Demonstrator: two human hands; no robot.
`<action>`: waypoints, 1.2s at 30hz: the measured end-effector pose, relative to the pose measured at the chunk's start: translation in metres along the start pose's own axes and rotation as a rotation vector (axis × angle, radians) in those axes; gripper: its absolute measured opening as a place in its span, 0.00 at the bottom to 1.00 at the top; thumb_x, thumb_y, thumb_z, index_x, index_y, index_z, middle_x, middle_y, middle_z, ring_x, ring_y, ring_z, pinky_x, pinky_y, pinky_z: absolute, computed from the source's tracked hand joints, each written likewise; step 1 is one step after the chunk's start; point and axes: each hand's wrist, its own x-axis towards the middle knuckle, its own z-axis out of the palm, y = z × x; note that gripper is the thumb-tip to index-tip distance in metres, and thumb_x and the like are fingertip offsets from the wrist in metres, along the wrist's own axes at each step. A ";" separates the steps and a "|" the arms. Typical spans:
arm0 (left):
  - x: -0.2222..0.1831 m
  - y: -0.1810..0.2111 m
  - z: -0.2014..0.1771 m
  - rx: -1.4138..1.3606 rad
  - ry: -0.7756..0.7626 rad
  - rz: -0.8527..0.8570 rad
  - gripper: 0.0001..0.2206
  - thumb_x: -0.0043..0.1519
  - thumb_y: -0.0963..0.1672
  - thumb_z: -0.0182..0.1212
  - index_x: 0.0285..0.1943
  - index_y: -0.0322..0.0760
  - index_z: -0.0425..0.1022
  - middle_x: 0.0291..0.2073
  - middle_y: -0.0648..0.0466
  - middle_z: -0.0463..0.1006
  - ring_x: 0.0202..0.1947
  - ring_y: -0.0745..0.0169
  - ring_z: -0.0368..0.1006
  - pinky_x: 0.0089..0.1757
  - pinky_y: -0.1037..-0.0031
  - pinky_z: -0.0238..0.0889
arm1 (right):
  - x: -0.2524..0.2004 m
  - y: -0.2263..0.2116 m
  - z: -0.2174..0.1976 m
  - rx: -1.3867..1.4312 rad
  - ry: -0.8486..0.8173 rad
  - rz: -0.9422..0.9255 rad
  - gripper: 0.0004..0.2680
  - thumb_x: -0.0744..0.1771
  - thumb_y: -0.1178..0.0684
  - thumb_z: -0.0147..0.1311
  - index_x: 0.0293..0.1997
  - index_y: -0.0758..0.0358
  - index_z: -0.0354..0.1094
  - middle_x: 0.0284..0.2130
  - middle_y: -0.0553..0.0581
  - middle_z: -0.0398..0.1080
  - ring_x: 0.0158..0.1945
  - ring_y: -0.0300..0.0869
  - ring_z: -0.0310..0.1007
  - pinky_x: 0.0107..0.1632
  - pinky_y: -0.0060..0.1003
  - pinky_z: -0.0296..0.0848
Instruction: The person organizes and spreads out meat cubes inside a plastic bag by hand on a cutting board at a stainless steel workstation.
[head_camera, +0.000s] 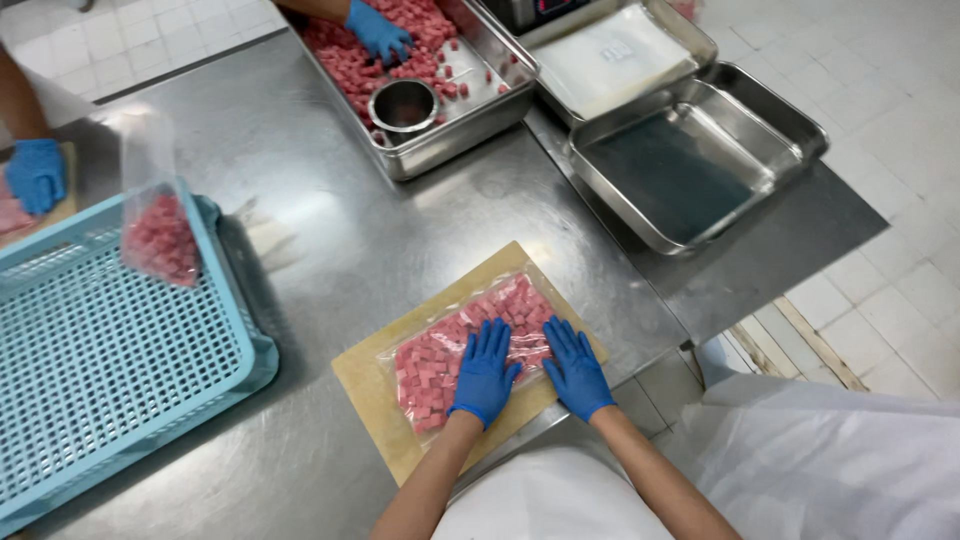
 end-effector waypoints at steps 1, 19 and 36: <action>-0.003 0.001 0.000 0.011 0.013 -0.021 0.31 0.67 0.53 0.52 0.77 0.37 0.56 0.75 0.44 0.56 0.76 0.42 0.46 0.68 0.49 0.38 | -0.003 0.001 0.004 0.004 -0.003 -0.027 0.24 0.71 0.44 0.45 0.79 0.50 0.45 0.78 0.53 0.45 0.79 0.50 0.42 0.75 0.53 0.43; -0.003 0.005 -0.011 -0.008 0.013 0.015 0.30 0.68 0.54 0.47 0.78 0.39 0.53 0.76 0.46 0.54 0.77 0.43 0.45 0.69 0.50 0.36 | 0.000 0.009 0.012 -0.017 0.076 -0.020 0.24 0.71 0.43 0.45 0.78 0.48 0.47 0.77 0.51 0.47 0.79 0.46 0.44 0.76 0.49 0.42; 0.108 -0.055 0.008 -0.012 -0.080 -0.263 0.16 0.66 0.52 0.50 0.61 0.64 0.77 0.40 0.49 0.82 0.44 0.41 0.79 0.44 0.52 0.74 | 0.051 -0.034 -0.019 0.534 -0.248 0.320 0.24 0.68 0.50 0.43 0.76 0.29 0.49 0.28 0.42 0.79 0.41 0.37 0.82 0.55 0.39 0.76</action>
